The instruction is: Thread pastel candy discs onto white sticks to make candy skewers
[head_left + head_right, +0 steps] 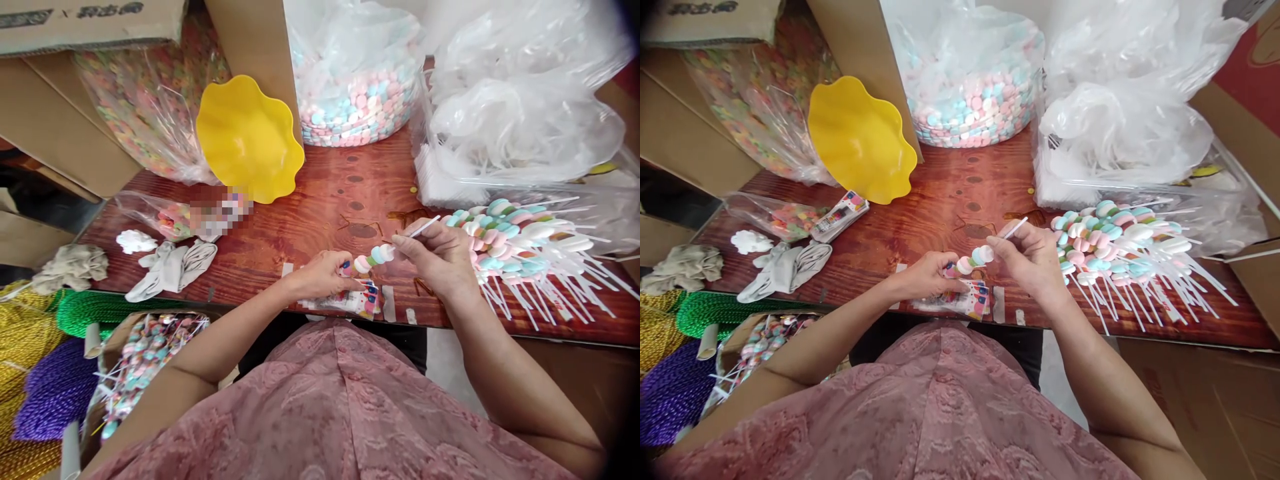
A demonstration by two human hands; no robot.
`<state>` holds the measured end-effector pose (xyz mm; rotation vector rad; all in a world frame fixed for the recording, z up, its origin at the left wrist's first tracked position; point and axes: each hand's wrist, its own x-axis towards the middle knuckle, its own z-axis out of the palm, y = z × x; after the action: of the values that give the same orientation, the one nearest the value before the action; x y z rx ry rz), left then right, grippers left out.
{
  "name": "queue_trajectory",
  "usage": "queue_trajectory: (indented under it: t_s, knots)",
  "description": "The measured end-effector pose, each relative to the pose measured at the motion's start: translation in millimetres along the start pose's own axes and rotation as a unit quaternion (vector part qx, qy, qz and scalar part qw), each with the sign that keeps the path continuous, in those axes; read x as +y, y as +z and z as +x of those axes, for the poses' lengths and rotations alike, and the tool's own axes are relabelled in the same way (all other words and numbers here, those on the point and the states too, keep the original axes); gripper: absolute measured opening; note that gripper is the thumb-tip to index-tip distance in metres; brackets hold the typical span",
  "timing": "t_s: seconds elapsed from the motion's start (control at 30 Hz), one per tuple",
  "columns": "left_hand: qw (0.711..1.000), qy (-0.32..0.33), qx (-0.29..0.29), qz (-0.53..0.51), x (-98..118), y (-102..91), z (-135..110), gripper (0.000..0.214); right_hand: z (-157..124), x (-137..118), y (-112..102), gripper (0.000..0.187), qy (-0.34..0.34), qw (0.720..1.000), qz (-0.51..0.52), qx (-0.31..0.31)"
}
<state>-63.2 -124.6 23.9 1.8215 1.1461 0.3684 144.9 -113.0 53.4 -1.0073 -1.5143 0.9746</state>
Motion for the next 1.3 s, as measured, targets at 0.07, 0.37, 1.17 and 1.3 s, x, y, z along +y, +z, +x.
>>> queue_trajectory:
  t_s: [0.07,0.37,1.17,1.3]
  knots:
    - [0.995,0.003,0.028,0.095,5.5,0.5,-1.9,0.035,-1.2,-2.9,3.7,0.024,-0.004,1.000,-0.005,0.017]
    - [0.995,-0.027,0.050,0.081,13.8,1.2,2.5,0.033,-4.4,2.5,9.8,0.033,0.032,0.995,0.049,0.076]
    - [0.966,-0.014,0.086,0.244,-9.8,9.9,-8.8,0.020,-12.3,23.9,6.4,0.038,0.074,0.965,0.184,0.173]
    - [0.979,-0.020,0.065,0.194,-8.3,5.6,-7.2,0.012,-19.4,23.3,-2.6,0.026,0.022,0.982,0.135,0.132]
